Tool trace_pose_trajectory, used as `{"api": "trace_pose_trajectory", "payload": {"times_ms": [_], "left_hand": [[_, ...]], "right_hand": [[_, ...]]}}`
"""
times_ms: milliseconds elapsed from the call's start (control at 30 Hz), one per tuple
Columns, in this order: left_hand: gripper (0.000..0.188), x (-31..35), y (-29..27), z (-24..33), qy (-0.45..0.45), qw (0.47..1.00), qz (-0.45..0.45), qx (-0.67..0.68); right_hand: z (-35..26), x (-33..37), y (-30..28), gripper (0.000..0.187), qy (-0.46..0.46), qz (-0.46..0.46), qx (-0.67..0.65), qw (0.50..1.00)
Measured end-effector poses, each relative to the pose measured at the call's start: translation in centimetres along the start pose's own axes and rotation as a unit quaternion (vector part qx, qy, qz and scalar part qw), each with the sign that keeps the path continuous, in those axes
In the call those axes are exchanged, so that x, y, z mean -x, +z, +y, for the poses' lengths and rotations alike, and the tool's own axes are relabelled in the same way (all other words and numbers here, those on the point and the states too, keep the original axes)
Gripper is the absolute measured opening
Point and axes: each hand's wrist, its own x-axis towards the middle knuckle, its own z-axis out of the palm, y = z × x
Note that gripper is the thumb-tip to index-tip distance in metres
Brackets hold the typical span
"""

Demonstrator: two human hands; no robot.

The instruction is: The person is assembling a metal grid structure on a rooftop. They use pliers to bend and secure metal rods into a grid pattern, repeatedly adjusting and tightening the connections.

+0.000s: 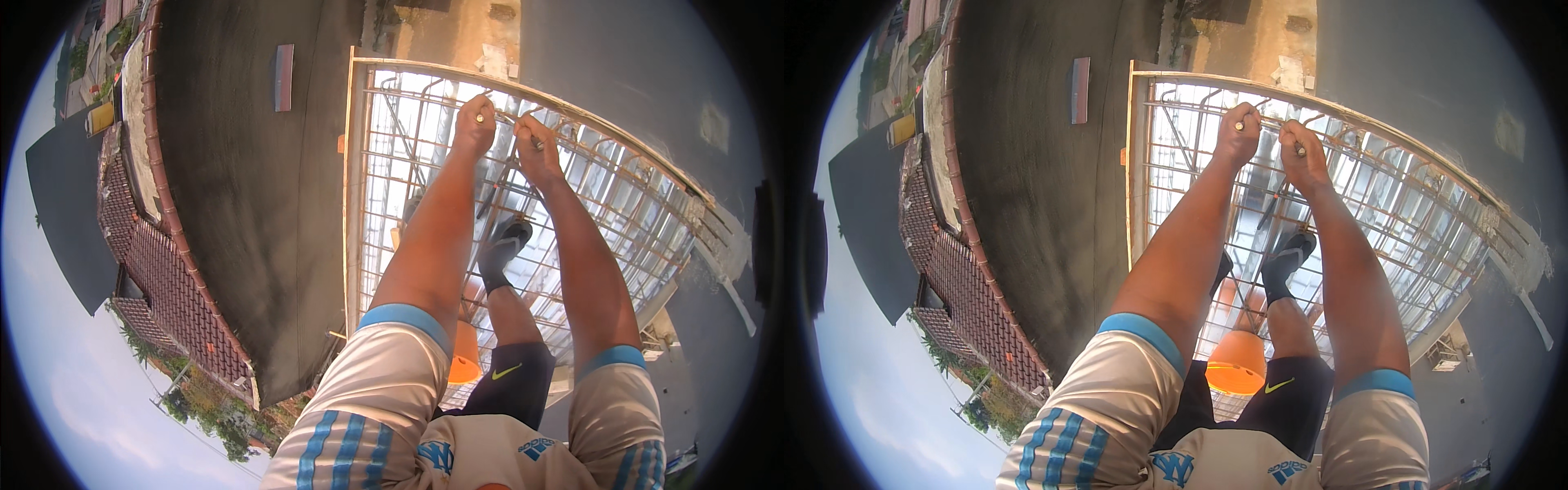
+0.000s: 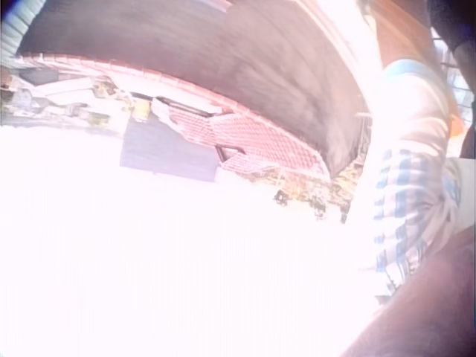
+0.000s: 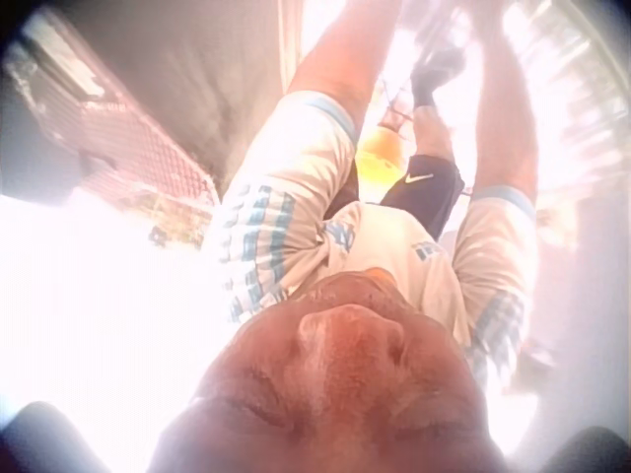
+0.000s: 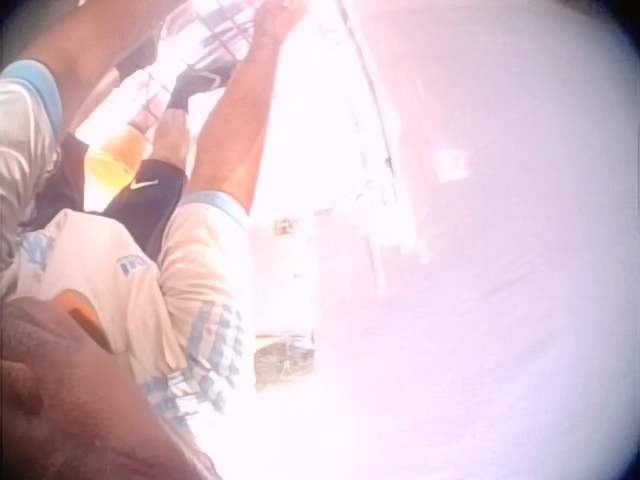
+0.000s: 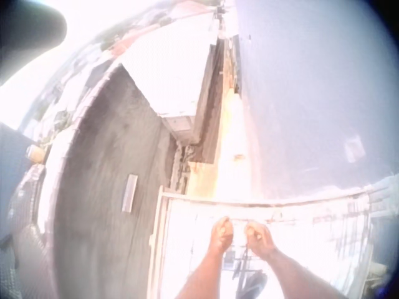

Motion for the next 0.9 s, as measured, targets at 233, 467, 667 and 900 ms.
{"api": "trace_pose_trajectory", "payload": {"times_ms": [233,467,667,900], "left_hand": [[0.019,-0.1,0.3,-0.1,0.116,0.99,0.064,0.052],[0.013,0.5,0.5,1.1,0.0,1.0,0.025,-0.001],[0.013,0.3,0.2,0.8,0.015,1.0,0.016,-0.016],[0.013,0.0,-0.4,0.7,-0.002,0.999,-0.033,0.03]], "right_hand": [[-0.4,-0.1,0.0,0.019,-0.023,0.006,-0.008,1.0],[0.0,0.1,0.2,0.016,-0.034,0.048,0.036,0.998],[-0.4,-0.1,0.4,0.016,-0.013,0.033,-0.006,0.999],[-0.8,0.2,-0.1,0.015,0.005,0.021,-0.017,1.0]]}}
